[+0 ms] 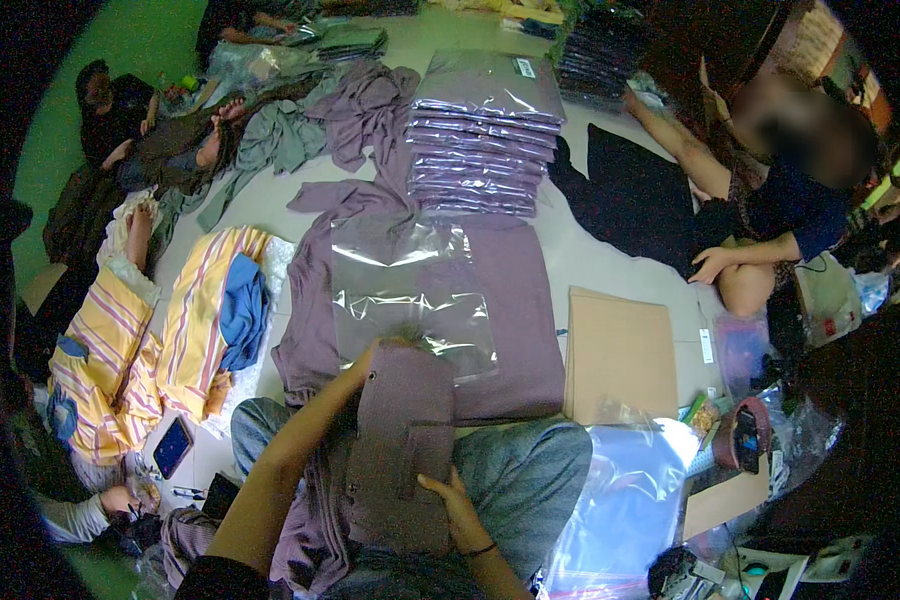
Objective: The person folds a purple garment using a cardboard template, then places it into a clear plastic bag and seals it. The person repeats this process for multiple garments, stacking the packaged items on the floor.
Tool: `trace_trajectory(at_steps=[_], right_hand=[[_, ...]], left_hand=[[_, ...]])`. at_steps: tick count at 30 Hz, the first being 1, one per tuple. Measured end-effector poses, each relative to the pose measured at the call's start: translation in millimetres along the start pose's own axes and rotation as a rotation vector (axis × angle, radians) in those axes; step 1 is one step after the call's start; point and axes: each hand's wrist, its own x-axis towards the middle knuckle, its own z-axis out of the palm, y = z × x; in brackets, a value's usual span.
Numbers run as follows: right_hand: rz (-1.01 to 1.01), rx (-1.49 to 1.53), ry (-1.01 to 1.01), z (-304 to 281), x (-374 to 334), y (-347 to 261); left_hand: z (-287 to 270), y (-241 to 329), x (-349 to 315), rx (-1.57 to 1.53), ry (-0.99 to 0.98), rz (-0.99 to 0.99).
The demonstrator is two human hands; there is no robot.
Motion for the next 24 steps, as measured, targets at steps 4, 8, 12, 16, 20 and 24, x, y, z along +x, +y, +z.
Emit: trace_trajectory(at_steps=[4,8,12,16,20,24], right_hand=[[0.0,0.039,-0.008,-11,-4,-4],[0.011,-0.157,-0.057,-19,4,-11],[-0.078,-0.075,-0.036,-22,16,-23],[-0.056,-0.098,-0.154,-26,20,-47],[-0.09,-0.132,-0.198,-27,14,-58],[-0.162,-0.057,-0.151,-23,10,-55]], left_hand=[[-15,16,15,-0.293,-0.07,-0.161],[-30,53,29,-0.345,-0.029,-0.355],[-38,88,24,-0.061,0.014,-0.118],[-42,124,13,0.02,-0.014,-0.032],[-26,157,-12,0.042,-0.023,0.043],[-15,186,-42,0.08,-0.012,0.007]])
